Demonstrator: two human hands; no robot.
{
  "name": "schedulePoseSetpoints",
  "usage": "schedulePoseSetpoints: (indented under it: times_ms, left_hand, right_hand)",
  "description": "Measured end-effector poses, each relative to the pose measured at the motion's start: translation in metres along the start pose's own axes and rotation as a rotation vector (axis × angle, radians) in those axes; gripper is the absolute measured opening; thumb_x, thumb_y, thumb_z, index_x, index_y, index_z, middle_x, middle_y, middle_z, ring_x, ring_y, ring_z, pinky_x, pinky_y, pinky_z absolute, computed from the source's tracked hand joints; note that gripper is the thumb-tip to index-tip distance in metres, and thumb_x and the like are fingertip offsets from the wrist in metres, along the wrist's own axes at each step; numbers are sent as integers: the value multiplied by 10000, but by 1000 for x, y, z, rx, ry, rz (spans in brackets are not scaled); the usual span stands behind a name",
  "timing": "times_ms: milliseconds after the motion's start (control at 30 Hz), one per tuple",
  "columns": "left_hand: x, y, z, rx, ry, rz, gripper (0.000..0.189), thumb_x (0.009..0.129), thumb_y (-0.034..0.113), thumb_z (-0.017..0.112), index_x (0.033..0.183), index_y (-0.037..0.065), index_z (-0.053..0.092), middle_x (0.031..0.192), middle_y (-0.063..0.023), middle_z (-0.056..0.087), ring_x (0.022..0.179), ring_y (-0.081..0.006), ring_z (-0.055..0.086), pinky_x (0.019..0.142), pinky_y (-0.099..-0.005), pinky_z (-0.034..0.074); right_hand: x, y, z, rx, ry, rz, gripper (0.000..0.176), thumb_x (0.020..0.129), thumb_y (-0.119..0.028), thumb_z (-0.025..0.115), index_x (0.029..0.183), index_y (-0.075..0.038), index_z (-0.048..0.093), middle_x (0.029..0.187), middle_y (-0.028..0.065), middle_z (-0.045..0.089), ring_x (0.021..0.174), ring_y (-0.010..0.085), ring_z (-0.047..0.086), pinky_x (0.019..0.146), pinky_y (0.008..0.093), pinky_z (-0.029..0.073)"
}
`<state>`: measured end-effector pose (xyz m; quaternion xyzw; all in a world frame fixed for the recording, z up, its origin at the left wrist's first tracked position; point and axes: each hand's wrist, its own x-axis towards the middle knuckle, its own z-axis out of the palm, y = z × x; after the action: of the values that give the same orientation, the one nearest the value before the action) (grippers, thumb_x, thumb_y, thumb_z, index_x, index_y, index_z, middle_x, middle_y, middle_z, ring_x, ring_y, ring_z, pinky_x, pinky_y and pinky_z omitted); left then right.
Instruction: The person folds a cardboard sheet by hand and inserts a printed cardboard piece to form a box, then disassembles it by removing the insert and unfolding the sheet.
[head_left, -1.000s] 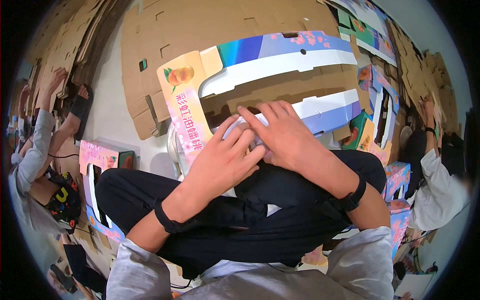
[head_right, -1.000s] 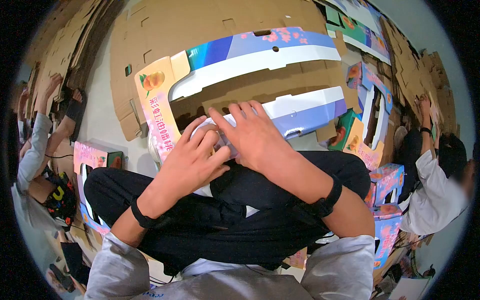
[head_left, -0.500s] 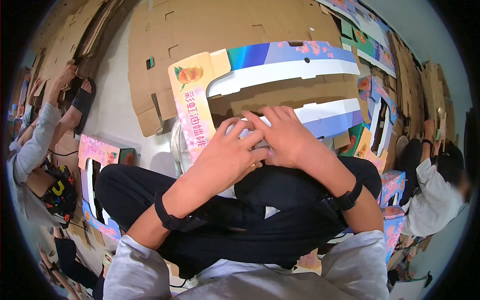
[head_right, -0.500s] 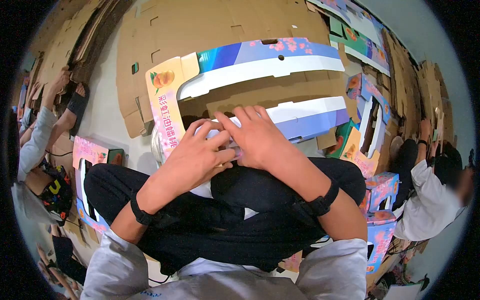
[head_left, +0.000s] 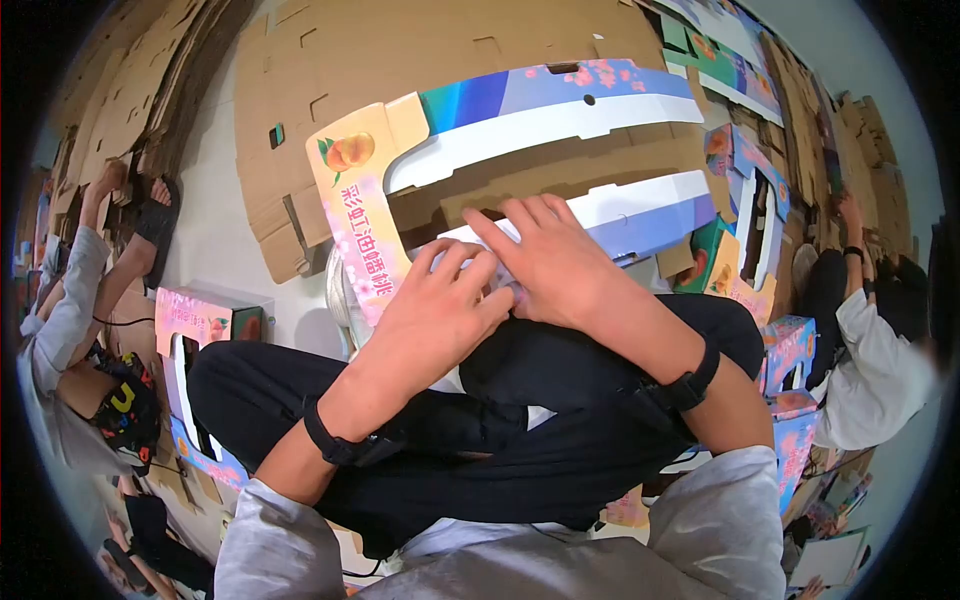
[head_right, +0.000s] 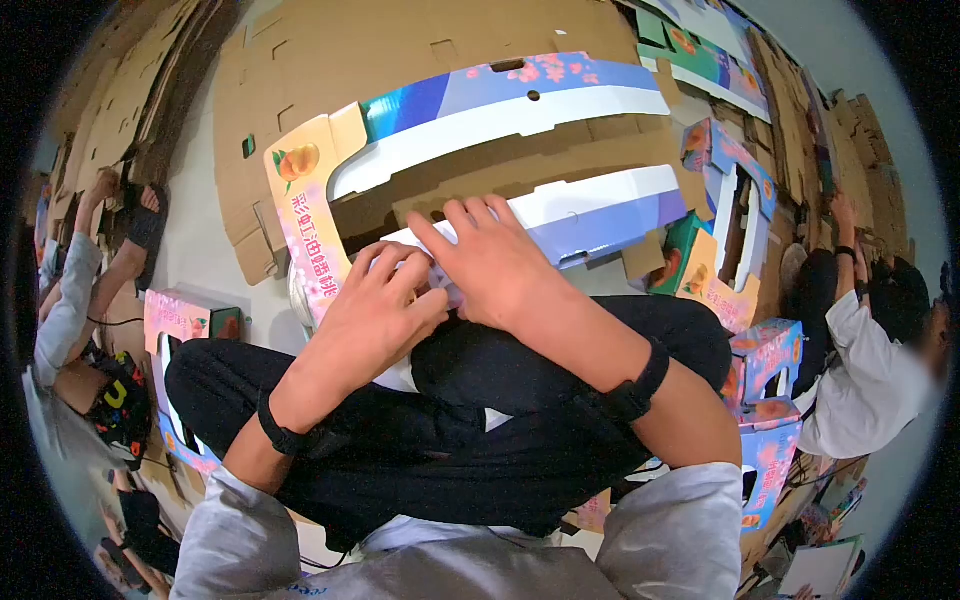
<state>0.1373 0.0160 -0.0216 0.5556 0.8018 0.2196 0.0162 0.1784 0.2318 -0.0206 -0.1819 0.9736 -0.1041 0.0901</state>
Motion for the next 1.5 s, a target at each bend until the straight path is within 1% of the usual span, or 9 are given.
schedulePoseSetpoints:
  times_ms: [200, 300, 600, 900, 1100, 1267, 1367, 1433, 1500]
  left_hand:
    - [5, 2, -6, 47, -85, 5, 181, 909, 193, 783, 989, 62, 687, 1158, -142, 604, 1248, -363, 584, 1176, -553, 433]
    - [5, 6, 1, 128, -100, -9, 232, 916, 214, 787, 1091, 94, 694, 1208, -149, 598, 1291, -364, 573, 1208, -558, 412]
    - [1, 3, 29, 273, -77, -178, 730, 797, 418, 896, 1389, 119, 592, 1491, -160, 539, 1448, -399, 486, 1266, -571, 359]
    - [2, -5, 32, 160, 8, -233, 728, 717, 200, 906, 1368, 101, 594, 1444, -268, 516, 1345, -443, 523, 1137, -509, 443]
    - [9, -20, 7, 22, 103, -292, 842, 623, 185, 953, 1380, 125, 588, 1391, -264, 519, 1248, -458, 536, 1054, -535, 482]
    - [3, -38, -12, 78, 130, -310, 823, 599, 175, 938, 1355, 117, 618, 1398, -257, 527, 1426, -524, 464, 1225, -591, 405]
    - [-2, -44, -30, 157, 152, -280, 744, 618, 159, 927, 1316, 152, 672, 1356, -246, 556, 1384, -464, 515, 1290, -565, 358]
    - [-3, -49, -37, 242, 224, -257, 664, 679, 111, 878, 1319, 157, 707, 1387, -183, 598, 1380, -396, 547, 1314, -556, 334]
    - [-2, -58, -44, 328, 315, -222, 588, 738, 80, 846, 1309, 167, 732, 1381, -135, 632, 1367, -364, 565, 1314, -556, 334]
  right_hand:
    - [0, 0, 4, 0, 11, 10, 992, 744, -203, 906, 1612, -89, 439, 1372, 199, 575, 1351, 395, 528, 1199, 537, 378]
    - [1, -1, 4, -22, 4, 25, 999, 740, -212, 913, 1612, -95, 440, 1362, 199, 591, 1347, 398, 539, 1205, 531, 382]
    - [3, -2, 9, -161, -17, 46, 984, 729, -248, 949, 1583, -80, 489, 1389, 179, 629, 1345, 374, 580, 1197, 495, 394]
    - [3, 2, -2, -95, -18, 29, 996, 738, -232, 960, 1601, -88, 486, 1439, 182, 611, 1423, 369, 536, 1231, 519, 376]
    - [-16, 44, -48, -40, 101, 134, 1084, 720, -231, 973, 1656, -164, 429, 1557, 228, 532, 1511, 424, 448, 1278, 534, 340]
    - [-41, 91, -89, 27, 82, 332, 1108, 695, -209, 979, 1654, -198, 424, 1568, 235, 518, 1475, 471, 471, 1239, 519, 403]
    - [-40, 100, -86, 5, 5, 433, 1062, 659, -206, 989, 1585, -166, 472, 1475, 244, 557, 1418, 471, 516, 1193, 534, 438]
    - [-25, 88, -83, 11, -94, 537, 1008, 635, -200, 994, 1514, -102, 510, 1373, 250, 597, 1372, 447, 555, 1174, 552, 436]
    - [-17, 90, -76, -104, 45, 460, 964, 631, -203, 980, 1465, -65, 516, 1310, 252, 597, 1329, 438, 574, 1121, 547, 471]
